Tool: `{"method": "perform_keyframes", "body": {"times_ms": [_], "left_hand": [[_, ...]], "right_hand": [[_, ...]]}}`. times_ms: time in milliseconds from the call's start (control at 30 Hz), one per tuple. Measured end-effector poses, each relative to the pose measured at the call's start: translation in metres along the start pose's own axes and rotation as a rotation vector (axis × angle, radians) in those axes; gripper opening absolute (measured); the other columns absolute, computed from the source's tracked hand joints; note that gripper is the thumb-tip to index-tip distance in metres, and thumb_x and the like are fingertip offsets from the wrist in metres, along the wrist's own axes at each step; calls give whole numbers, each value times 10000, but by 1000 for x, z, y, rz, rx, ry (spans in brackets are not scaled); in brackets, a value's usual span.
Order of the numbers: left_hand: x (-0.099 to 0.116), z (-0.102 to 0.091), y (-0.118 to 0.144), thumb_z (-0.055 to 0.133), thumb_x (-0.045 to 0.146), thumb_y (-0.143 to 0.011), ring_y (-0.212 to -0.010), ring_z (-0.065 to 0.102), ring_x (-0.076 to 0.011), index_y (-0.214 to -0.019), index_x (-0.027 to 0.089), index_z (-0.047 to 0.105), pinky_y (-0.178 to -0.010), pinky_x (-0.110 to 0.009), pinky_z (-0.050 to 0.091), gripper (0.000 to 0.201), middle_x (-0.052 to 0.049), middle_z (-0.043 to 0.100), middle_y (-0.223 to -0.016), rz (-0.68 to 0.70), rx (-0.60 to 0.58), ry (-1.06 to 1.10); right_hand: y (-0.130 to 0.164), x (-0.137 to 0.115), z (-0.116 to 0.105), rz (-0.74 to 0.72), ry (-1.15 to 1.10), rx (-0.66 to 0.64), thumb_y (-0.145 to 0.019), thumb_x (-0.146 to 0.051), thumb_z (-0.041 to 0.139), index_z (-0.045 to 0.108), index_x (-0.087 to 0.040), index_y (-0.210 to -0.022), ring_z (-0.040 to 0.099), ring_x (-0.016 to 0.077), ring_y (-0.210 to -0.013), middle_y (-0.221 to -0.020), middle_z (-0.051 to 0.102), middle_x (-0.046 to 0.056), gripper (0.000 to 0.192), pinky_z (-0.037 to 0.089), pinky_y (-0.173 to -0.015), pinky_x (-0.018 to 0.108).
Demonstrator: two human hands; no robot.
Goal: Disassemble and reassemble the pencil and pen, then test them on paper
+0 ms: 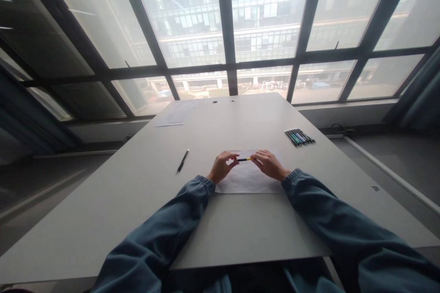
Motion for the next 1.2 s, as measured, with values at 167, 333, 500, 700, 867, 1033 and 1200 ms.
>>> {"method": "perform_keyframes", "body": {"times_ms": [167,333,500,700,867,1033,1200], "left_hand": [[1,-1,0,763,212,-807,-819,641,-171,-1068,220,701,-685,-295,541,269,-29,717,-845,2,-14,-9],[-1,0,1,782,201,-779,-794,638,-165,-897,194,696,-688,-286,529,146,-22,704,-818,-24,-9,-46],[-2,0,2,785,189,-773,-789,629,-163,-828,195,688,-723,-294,524,112,-12,692,-807,-33,-24,-66],[-3,0,2,778,207,-784,-788,627,-165,-829,199,699,-741,-304,527,91,-16,693,-814,-31,-16,-45],[-2,-1,2,774,214,-789,-790,631,-170,-831,199,701,-738,-306,530,85,-19,691,-809,-30,-20,-48],[0,-1,1,772,228,-794,-784,632,-172,-824,201,700,-739,-312,530,82,-19,689,-802,-21,-22,-47],[0,-1,1,773,228,-790,-780,629,-170,-820,202,699,-719,-302,530,84,-18,685,-799,-27,-21,-51]], "right_hand": [[1,3,1,24,-55,27,-938,-210,591,619,-205,-1036,614,207,-840,-905,684,67,102,463,-794,335],[0,2,0,29,-32,28,-943,-204,573,620,-205,-940,599,189,-777,-859,675,56,47,447,-751,313],[0,0,-1,15,-14,-4,-963,-241,563,625,-203,-934,600,190,-797,-868,673,57,78,439,-768,312],[0,-2,-3,-1,-9,-9,-989,-257,527,649,-209,-953,607,190,-840,-896,675,67,136,445,-786,309],[0,-3,-4,11,-11,-15,-999,-277,511,668,-213,-942,621,188,-818,-889,679,68,179,458,-765,307],[0,-3,-4,15,-75,10,-951,-288,601,644,-224,-1049,649,208,-865,-951,689,77,124,490,-786,327],[0,-1,-3,50,-122,13,-925,-248,623,603,-218,-996,629,177,-755,-897,664,48,80,484,-697,290]]}}
Point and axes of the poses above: each hand's wrist, its own y-axis away from the middle knuckle, its own z-axis out of the palm, x = y × z, the point moved 2 cm from there along -y, towards the middle knuckle
